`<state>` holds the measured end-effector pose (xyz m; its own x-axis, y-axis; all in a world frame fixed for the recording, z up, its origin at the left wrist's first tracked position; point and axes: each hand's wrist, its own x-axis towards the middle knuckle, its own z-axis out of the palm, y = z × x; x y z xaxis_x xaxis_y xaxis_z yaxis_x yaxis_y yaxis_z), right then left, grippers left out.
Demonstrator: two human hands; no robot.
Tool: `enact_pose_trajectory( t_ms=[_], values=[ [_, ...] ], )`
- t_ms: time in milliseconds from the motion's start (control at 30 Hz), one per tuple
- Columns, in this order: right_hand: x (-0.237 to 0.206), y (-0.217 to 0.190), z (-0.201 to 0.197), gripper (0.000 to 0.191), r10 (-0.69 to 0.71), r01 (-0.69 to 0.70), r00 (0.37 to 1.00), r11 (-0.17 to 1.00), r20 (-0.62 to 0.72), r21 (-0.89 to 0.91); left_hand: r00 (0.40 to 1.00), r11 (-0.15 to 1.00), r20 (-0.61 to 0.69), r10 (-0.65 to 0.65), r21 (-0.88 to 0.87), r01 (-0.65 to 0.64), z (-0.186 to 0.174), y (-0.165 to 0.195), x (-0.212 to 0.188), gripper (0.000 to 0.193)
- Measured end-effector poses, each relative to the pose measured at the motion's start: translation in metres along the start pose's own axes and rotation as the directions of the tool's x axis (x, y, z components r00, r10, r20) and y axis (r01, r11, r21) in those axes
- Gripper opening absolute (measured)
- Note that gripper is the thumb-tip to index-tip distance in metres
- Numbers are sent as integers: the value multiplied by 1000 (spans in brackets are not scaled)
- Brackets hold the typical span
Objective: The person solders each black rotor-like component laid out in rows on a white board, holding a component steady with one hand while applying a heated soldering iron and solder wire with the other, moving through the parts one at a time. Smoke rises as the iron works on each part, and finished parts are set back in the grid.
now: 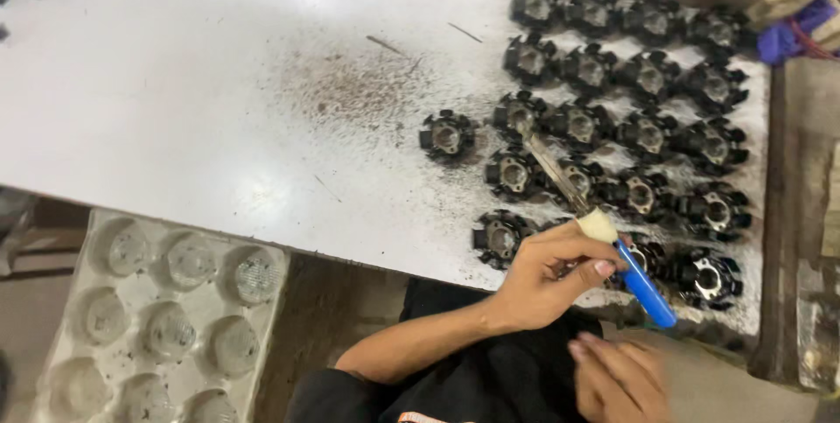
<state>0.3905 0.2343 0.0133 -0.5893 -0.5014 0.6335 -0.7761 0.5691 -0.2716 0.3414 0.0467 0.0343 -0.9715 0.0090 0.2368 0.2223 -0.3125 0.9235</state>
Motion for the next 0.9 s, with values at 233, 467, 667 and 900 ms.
enact_pose_trajectory(
  t_ms=[233, 467, 667, 900],
  values=[
    [103, 36, 96, 84, 471, -417, 838, 226, 276, 881, 980, 980, 53, -194, 48, 192, -91, 37, 17, 17],
    [183, 86, 152, 40, 371, -617, 745, 67, 555, 784, 912, 243, -117, 393, 970, 20, -229, 39, 56, 28],
    [192, 89, 175, 42, 391, -670, 707, 101, 590, 736, 933, 238, -190, 307, 964, 118, -269, 10, 73, 25],
    [204, 88, 185, 41, 373, -684, 702, 116, 607, 720, 939, 282, -205, 277, 951, 124, -285, -3, 71, 24]
  ],
)
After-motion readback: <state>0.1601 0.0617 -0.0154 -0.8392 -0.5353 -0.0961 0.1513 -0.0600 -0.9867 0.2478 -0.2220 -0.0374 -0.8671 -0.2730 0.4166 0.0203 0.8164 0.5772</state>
